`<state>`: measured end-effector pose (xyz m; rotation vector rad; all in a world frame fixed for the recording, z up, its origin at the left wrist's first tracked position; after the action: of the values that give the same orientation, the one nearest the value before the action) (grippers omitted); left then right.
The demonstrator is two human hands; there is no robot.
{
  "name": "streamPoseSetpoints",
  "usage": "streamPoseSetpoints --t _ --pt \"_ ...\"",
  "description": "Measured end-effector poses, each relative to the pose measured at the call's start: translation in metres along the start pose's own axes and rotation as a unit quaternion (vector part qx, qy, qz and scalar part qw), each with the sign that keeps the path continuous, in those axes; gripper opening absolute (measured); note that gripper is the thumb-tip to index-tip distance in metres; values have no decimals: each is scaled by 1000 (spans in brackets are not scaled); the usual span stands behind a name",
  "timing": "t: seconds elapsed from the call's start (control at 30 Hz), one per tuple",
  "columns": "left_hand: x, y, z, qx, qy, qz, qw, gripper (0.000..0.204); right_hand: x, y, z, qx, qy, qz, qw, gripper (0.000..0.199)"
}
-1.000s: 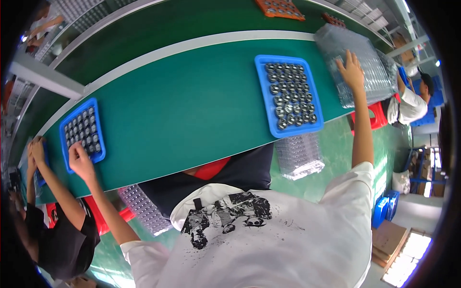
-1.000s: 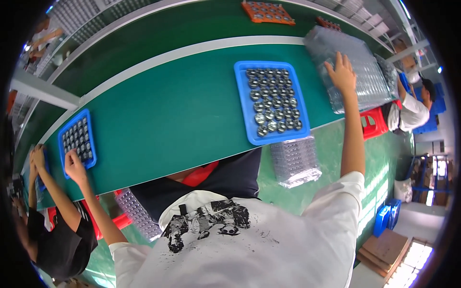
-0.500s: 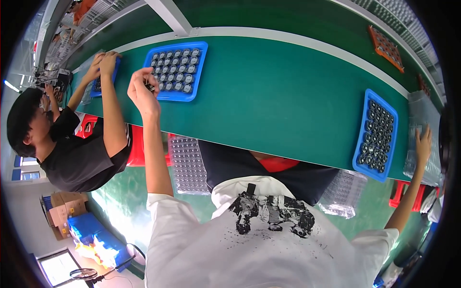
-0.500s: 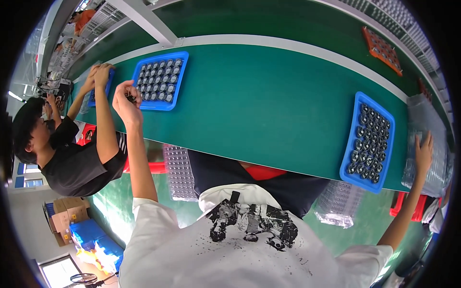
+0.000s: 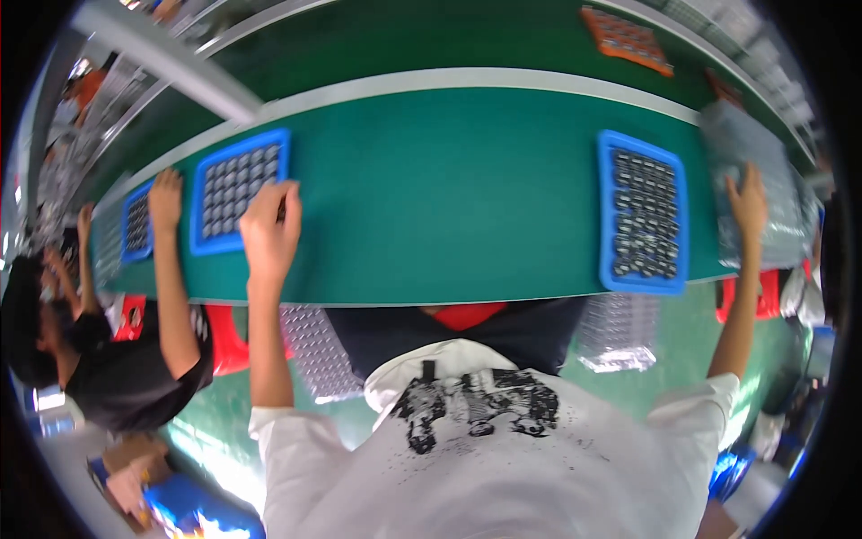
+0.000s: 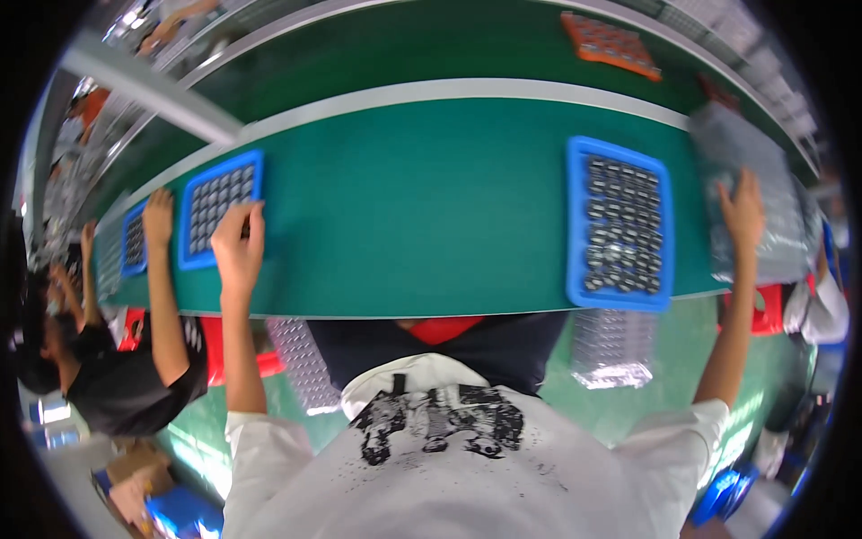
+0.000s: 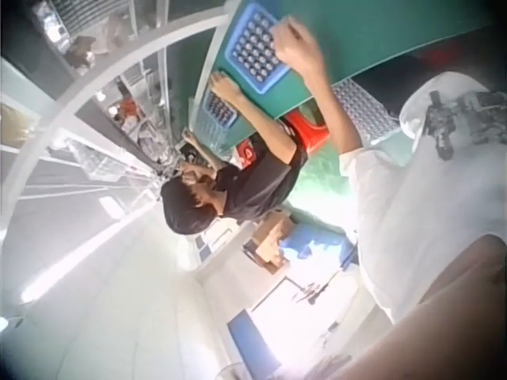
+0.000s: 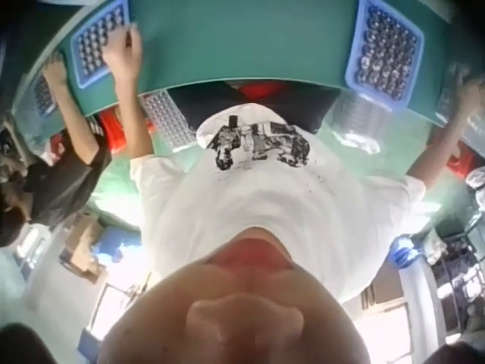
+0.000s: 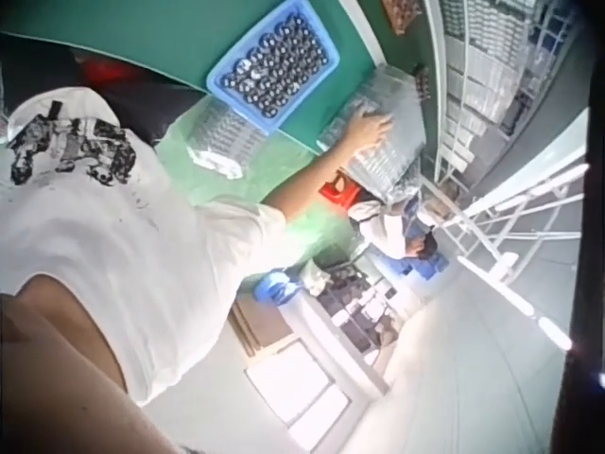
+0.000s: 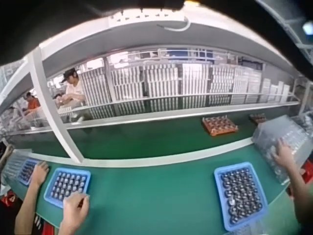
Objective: Assembling and organizing small electronic components into plastic trays at a production line workstation.
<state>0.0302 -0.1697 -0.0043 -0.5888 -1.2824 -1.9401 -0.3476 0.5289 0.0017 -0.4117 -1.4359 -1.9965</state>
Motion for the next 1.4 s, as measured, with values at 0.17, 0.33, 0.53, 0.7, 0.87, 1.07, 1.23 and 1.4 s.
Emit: streamPoseSetpoints --t 0.17,0.33,0.53,0.7,0.87,1.07,1.23,1.4 --pt "-14 -18 -11 107 -22 -60 992 8 -29 99 -80 299 -64 154 940 32" --pt "-8 -32 17 78 -91 -84 989 18 -91 120 -116 383 -140 -12 913 27" --pt "-3 -73 79 -109 -79 -141 981 24 -107 113 -146 547 -233 -194 780 24" --pt "-1 -103 127 -214 -82 -179 957 25 -97 101 -145 531 -173 -190 808 27" --pt "-3 -114 162 -230 -69 -208 948 27 -64 101 -166 552 -88 -174 811 29" --pt "3 -110 200 -187 -70 -195 960 29 -27 100 -194 605 27 -232 761 25" --pt "3 -126 243 -150 -77 -227 959 32 -10 86 -222 655 142 -260 695 23" --pt "-2 -129 269 -156 -112 -313 930 38 -7 90 -247 671 172 -266 671 25"
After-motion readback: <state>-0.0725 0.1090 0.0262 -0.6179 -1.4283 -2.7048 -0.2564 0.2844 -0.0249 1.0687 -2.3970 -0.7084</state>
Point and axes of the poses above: each hand's wrist, its own x-axis towards the middle knuckle, its own y-axis out of the back of the hand, z = x × y, the point moved 5 cm from there along x, towards the middle knuckle, and after that the axes turned 7 degrees about z, right-handed, at the moved point
